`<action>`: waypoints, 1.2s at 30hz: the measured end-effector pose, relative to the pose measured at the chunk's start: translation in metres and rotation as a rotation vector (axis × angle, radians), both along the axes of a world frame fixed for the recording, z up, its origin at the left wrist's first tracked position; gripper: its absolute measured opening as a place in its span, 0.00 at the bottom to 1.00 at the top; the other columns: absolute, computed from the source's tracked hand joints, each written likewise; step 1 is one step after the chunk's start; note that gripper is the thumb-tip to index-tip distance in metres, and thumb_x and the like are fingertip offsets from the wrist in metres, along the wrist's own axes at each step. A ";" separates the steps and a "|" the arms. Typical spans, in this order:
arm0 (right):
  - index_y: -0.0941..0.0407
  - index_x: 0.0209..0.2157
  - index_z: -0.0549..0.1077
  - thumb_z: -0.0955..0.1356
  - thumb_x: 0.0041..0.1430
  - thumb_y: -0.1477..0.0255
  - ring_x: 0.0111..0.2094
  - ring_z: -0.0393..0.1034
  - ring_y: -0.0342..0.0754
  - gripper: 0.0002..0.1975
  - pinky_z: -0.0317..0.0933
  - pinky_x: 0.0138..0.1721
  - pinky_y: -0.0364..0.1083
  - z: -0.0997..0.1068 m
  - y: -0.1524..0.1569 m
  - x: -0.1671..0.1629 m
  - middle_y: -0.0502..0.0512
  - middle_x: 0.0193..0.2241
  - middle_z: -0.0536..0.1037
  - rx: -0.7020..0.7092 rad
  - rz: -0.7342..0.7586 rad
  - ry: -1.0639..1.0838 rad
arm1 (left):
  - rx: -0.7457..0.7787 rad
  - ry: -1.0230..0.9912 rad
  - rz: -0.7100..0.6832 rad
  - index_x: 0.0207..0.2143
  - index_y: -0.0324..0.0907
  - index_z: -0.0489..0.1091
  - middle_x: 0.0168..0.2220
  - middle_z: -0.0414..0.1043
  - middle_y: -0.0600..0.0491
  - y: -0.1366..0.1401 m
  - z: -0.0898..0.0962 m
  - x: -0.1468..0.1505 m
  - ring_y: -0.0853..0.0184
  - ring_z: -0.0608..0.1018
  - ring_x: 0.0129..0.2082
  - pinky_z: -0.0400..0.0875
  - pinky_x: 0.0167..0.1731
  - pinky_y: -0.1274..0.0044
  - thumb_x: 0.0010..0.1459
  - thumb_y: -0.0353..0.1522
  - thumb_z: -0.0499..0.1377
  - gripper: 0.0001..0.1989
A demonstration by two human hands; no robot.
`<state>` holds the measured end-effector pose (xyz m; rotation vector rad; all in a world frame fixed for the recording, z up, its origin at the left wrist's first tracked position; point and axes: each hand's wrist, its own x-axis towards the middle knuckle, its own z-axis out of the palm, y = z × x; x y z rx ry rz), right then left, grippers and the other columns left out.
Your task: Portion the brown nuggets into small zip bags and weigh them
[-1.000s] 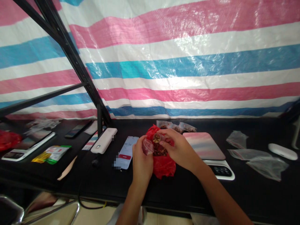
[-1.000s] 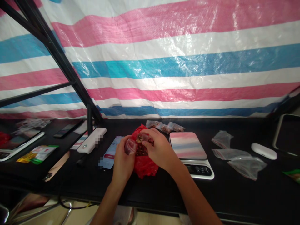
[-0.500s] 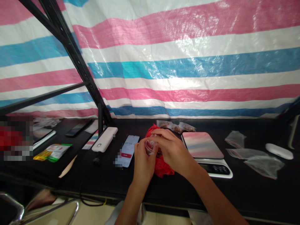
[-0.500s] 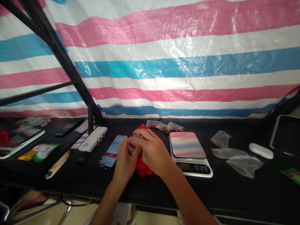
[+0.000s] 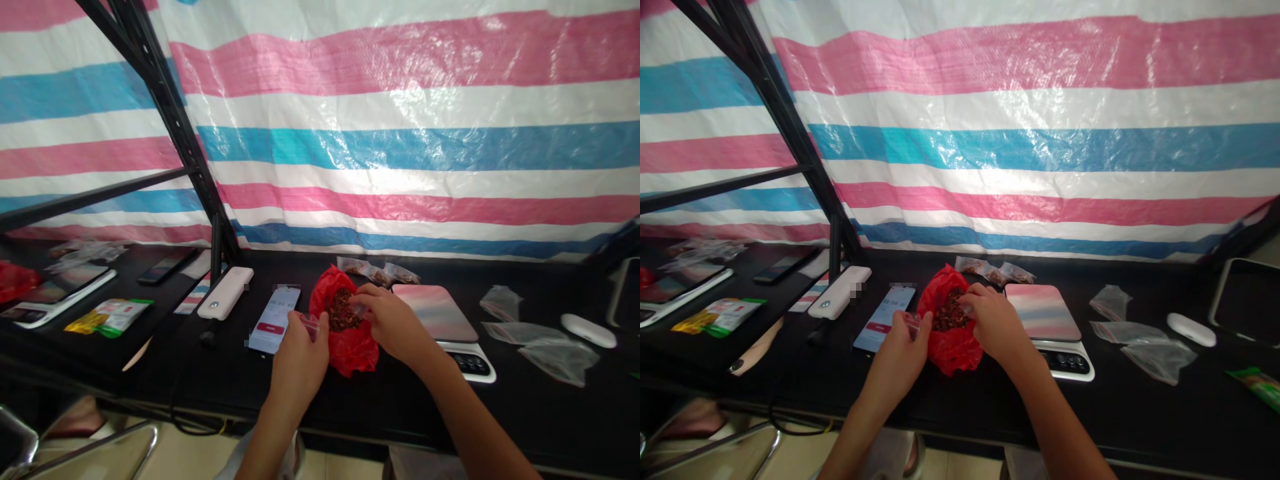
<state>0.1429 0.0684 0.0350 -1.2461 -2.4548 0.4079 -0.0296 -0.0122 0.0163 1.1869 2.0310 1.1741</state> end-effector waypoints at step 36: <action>0.55 0.46 0.78 0.67 0.54 0.85 0.46 0.74 0.52 0.19 0.63 0.49 0.48 -0.012 0.000 -0.015 0.57 0.45 0.79 -0.174 0.016 0.130 | 0.217 -0.639 -0.087 0.39 0.45 0.64 0.32 0.66 0.60 0.018 -0.007 0.009 0.70 0.72 0.32 0.70 0.36 0.77 0.43 0.26 0.60 0.18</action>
